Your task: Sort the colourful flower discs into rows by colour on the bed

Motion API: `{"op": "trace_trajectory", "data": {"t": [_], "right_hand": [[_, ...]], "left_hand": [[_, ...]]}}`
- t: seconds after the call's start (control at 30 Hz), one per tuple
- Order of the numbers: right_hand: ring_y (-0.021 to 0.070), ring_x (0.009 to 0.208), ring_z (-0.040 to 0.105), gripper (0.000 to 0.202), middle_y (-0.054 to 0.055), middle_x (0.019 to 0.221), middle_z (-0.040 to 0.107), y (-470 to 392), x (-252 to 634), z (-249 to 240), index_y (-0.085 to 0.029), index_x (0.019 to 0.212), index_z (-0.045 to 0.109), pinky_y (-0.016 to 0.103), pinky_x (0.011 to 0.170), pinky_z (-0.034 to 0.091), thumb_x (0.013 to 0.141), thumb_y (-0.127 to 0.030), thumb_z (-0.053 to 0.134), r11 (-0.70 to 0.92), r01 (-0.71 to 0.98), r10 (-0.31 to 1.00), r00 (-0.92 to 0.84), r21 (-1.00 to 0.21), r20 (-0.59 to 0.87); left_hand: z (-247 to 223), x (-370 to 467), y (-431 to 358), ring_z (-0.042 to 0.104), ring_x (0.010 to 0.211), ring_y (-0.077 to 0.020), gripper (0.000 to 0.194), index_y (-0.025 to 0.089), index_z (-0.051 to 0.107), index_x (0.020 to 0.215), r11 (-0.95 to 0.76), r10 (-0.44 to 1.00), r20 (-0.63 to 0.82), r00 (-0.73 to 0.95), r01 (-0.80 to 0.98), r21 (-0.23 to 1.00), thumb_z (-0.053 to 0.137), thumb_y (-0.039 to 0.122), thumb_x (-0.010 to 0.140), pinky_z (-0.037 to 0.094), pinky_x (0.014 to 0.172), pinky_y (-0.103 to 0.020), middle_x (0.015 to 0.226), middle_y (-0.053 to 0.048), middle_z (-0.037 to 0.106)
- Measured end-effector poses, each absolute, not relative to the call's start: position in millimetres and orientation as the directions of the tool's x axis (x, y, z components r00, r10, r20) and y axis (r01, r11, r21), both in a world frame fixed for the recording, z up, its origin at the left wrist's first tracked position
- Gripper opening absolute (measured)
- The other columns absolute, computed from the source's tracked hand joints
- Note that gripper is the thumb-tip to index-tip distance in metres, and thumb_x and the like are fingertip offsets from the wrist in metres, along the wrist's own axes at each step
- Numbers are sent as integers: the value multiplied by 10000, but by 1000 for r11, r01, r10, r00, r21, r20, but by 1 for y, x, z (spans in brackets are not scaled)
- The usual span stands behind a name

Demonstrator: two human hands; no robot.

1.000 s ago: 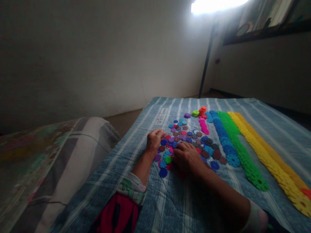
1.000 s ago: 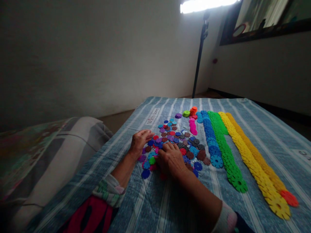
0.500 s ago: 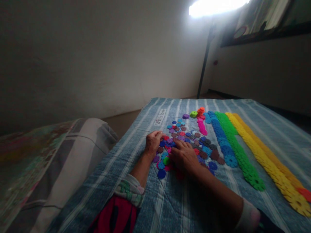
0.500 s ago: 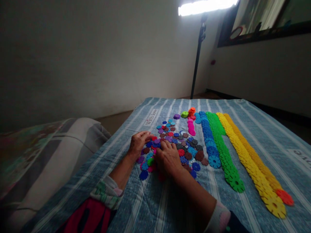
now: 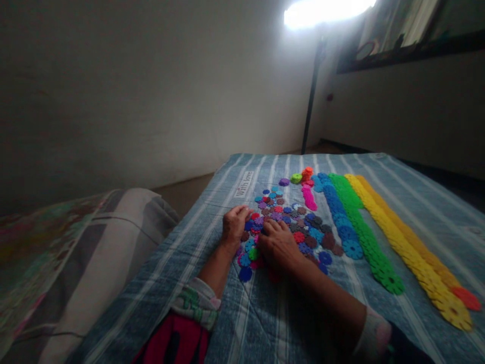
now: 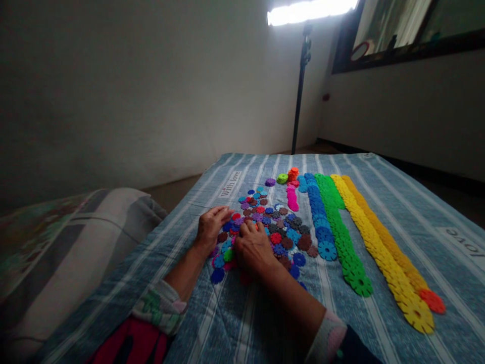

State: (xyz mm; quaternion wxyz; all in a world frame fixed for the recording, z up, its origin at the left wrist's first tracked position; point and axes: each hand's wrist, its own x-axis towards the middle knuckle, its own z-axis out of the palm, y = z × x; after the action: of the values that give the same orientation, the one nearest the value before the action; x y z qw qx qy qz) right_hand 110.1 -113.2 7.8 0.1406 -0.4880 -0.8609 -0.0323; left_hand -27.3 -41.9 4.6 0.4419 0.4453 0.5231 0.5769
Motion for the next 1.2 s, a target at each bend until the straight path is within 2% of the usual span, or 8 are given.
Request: {"op": "trace_trajectory", "data": {"t": [0.2,0.43,0.6,0.7,0.83,1.2], "right_hand": [[267,1096,491,241,119,1061,626,-112,108,5,-179,926,697,422,942,358,953,-253,470,518,851,835,-480,-87,270],[260,1031,506,204,107,1015,626,-112,111,4,-180,892,690,395,886,380,937,-229,497,539,838,821,-500,-83,274],[243,1024,506,208,115,1018,625,-110,116,1,-173,909,675,370,891,379,939,-184,470,538,831,820,-476,-143,317],[233,1020,505,204,126,1060,616,-109,119,-3,-154,925,659,351,876,389,927,-133,456,506,838,836,-420,-204,353],[230,1026,499,215,130,1122,603,-108,122,-5,-152,927,647,345,871,392,921,-116,435,502,837,839,-410,-217,359],[219,913,534,187,95,954,638,-115,115,3,-166,860,665,340,846,395,912,-152,486,536,821,825,-460,-197,327]], "left_hand": [[6,-22,-44,688,890,-207,255,144,688,868,-60,975,31,-218,-127,990,689,293,660,518,857,-333,830,-70,732],[9,-32,-41,683,894,-225,238,156,696,835,-92,965,89,-246,-1,996,650,332,681,516,753,-296,822,-63,739],[7,-39,-39,689,808,-219,251,142,685,804,-49,964,44,-264,-12,999,663,351,667,522,697,-298,775,-79,732],[6,-38,-42,692,796,-215,245,139,679,792,-41,970,30,-242,-44,998,677,345,660,529,730,-318,765,-80,730],[6,-33,-46,696,815,-209,238,136,676,804,-37,976,15,-218,-98,994,695,321,656,534,793,-334,754,-69,726],[3,-27,-46,703,812,-211,234,128,679,837,-45,981,22,-193,-115,992,687,310,690,537,838,-358,770,-80,733]]}}
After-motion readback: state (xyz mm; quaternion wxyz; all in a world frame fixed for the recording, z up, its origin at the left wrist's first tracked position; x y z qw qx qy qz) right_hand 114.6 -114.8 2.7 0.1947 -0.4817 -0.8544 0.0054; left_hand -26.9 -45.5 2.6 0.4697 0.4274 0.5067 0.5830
